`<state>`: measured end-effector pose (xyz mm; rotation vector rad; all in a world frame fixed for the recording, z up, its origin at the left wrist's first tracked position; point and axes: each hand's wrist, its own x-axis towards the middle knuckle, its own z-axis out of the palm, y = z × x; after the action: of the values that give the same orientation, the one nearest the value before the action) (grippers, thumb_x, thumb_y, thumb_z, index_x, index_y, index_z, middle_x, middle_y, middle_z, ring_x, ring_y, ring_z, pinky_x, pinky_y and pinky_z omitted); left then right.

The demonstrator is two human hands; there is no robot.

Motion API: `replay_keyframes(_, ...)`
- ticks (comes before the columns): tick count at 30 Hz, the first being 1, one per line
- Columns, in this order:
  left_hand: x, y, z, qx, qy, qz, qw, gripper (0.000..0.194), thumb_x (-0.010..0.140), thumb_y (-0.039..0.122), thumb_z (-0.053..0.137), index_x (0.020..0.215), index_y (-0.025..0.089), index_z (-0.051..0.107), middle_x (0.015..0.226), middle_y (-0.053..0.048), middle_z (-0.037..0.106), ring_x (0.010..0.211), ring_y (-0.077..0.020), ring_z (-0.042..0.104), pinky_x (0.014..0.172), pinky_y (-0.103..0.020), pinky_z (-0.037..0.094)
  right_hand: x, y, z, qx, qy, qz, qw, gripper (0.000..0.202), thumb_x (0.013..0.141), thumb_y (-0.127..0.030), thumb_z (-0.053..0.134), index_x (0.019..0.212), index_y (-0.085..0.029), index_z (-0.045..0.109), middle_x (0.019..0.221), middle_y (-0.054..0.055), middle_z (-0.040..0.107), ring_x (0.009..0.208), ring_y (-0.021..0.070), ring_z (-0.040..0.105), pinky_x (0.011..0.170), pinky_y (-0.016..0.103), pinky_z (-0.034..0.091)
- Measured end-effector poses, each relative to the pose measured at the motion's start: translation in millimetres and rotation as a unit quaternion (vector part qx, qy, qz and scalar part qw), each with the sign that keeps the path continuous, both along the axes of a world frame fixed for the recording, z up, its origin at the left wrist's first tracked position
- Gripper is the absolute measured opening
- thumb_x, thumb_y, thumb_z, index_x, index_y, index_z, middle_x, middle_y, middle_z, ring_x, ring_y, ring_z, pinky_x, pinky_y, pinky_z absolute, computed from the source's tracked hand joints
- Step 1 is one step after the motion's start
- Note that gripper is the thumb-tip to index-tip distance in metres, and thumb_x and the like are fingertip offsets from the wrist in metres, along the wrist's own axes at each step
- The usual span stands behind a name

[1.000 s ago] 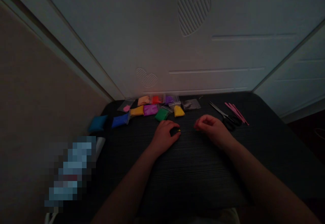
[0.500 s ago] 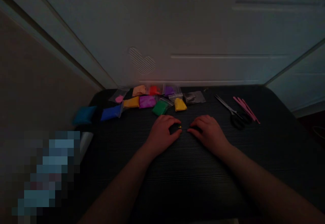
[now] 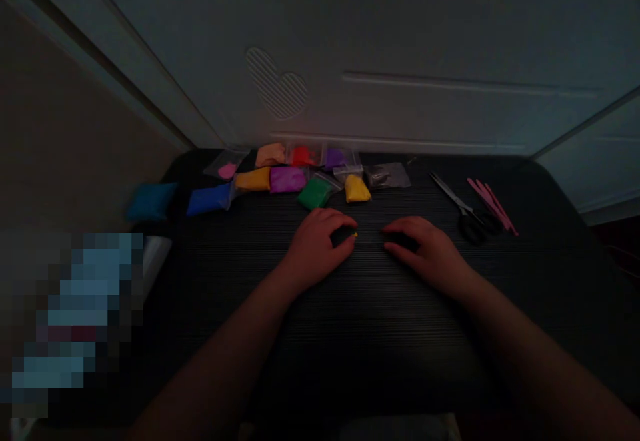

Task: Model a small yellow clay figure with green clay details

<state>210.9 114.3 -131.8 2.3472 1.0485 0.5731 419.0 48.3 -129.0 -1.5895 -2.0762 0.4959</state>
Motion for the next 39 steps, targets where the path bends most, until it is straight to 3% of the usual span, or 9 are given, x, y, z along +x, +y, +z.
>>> replay_keyframes(12,1.1,1.3,-0.8,0.007,-0.016,0.009,1.0,0.019,0.077,0.026,0.05,0.092,0.02,0.059,0.094,-0.002,0.06,0.092,-0.0162,0.051,0.083,-0.032,0.039,-7.6,-10.2,0.7,0.062,-0.128,0.036,0.989,0.03,0.082,-0.029,0.047,0.109,-0.025,0.058,0.118,0.008,0.05,0.107,0.0234,0.045,0.088,0.042,0.035)
replay_keyframes(39,1.6,0.3,-1.0,0.004,-0.022,0.014,1.0,0.021,0.077,0.019,0.045,0.092,0.019,0.06,0.092,-0.002,0.06,0.09,-0.0159,0.051,0.082,-0.032,0.04,-8.5,-12.4,4.4,0.064,-0.152,0.041,0.985,0.032,0.081,-0.032,0.047,0.109,-0.024,0.058,0.121,0.008,0.049,0.113,0.0258,0.04,0.092,0.045,0.032)
